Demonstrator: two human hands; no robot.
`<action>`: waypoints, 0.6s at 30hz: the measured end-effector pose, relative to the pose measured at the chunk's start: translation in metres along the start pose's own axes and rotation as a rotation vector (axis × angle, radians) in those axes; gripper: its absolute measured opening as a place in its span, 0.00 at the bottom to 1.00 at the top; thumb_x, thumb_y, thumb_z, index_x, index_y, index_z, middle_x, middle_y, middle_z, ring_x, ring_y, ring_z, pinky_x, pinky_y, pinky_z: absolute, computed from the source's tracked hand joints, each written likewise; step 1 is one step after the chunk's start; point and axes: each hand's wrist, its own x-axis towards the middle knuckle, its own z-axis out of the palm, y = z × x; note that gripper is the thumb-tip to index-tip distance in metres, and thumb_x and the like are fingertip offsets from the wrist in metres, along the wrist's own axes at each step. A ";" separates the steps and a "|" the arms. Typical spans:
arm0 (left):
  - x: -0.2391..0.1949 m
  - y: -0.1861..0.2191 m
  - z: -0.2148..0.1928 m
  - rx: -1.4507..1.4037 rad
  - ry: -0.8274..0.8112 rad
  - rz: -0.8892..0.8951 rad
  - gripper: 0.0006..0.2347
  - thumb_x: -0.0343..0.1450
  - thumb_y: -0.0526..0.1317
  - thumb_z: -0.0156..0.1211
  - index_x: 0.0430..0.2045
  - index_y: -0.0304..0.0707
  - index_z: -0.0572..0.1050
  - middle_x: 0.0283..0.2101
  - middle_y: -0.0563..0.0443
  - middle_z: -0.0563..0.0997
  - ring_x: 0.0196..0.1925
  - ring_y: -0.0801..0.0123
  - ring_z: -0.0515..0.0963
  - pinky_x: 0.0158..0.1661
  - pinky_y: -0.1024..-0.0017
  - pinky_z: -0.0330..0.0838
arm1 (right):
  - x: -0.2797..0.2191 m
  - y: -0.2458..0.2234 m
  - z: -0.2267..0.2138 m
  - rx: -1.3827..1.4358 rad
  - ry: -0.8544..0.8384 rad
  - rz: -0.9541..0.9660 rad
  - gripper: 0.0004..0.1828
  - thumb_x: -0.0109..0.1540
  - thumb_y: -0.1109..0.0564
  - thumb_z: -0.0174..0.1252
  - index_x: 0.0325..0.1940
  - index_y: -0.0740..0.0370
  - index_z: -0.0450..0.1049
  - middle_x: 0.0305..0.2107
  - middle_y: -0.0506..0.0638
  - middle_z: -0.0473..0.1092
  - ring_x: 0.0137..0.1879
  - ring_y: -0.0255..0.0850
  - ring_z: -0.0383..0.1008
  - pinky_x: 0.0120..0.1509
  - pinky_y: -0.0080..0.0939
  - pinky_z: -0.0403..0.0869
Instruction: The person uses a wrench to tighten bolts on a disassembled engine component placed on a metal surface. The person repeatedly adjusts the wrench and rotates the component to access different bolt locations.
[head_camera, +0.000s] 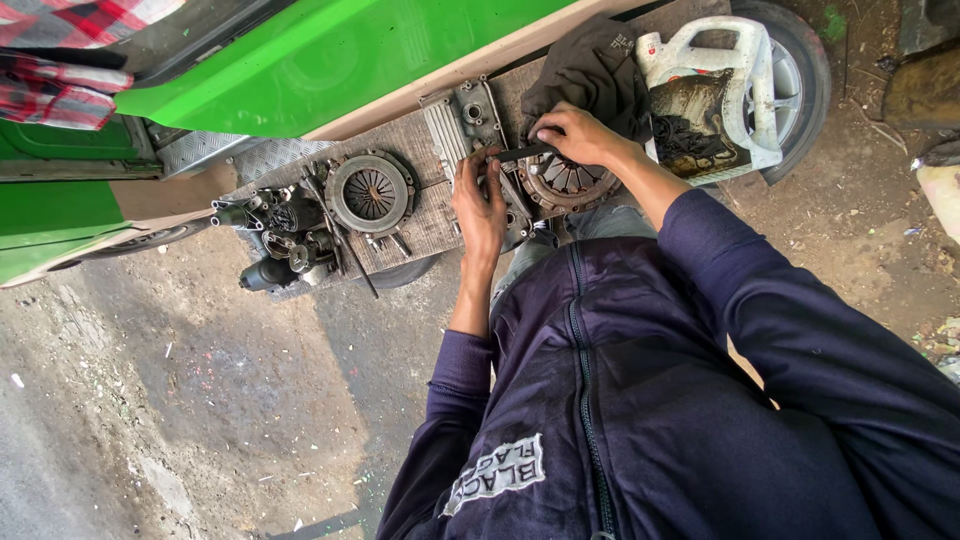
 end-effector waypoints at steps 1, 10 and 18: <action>0.002 0.001 0.000 -0.005 0.001 -0.008 0.08 0.77 0.35 0.55 0.46 0.33 0.78 0.45 0.38 0.81 0.47 0.54 0.83 0.47 0.58 0.77 | 0.000 0.003 0.000 0.027 0.022 -0.007 0.10 0.70 0.54 0.56 0.54 0.54 0.79 0.49 0.60 0.71 0.58 0.53 0.72 0.64 0.50 0.70; 0.001 0.000 -0.003 -0.066 -0.030 -0.080 0.08 0.76 0.35 0.56 0.46 0.33 0.78 0.45 0.40 0.81 0.45 0.56 0.84 0.44 0.59 0.79 | -0.026 0.027 0.006 0.044 0.171 0.056 0.12 0.67 0.55 0.57 0.53 0.58 0.76 0.48 0.59 0.72 0.56 0.56 0.74 0.61 0.49 0.71; 0.004 -0.009 -0.006 0.044 -0.024 0.099 0.07 0.77 0.34 0.57 0.45 0.30 0.76 0.44 0.39 0.82 0.46 0.52 0.82 0.48 0.57 0.75 | -0.014 0.024 0.016 -0.144 0.156 0.115 0.10 0.71 0.56 0.56 0.56 0.54 0.78 0.49 0.60 0.70 0.58 0.59 0.71 0.65 0.53 0.70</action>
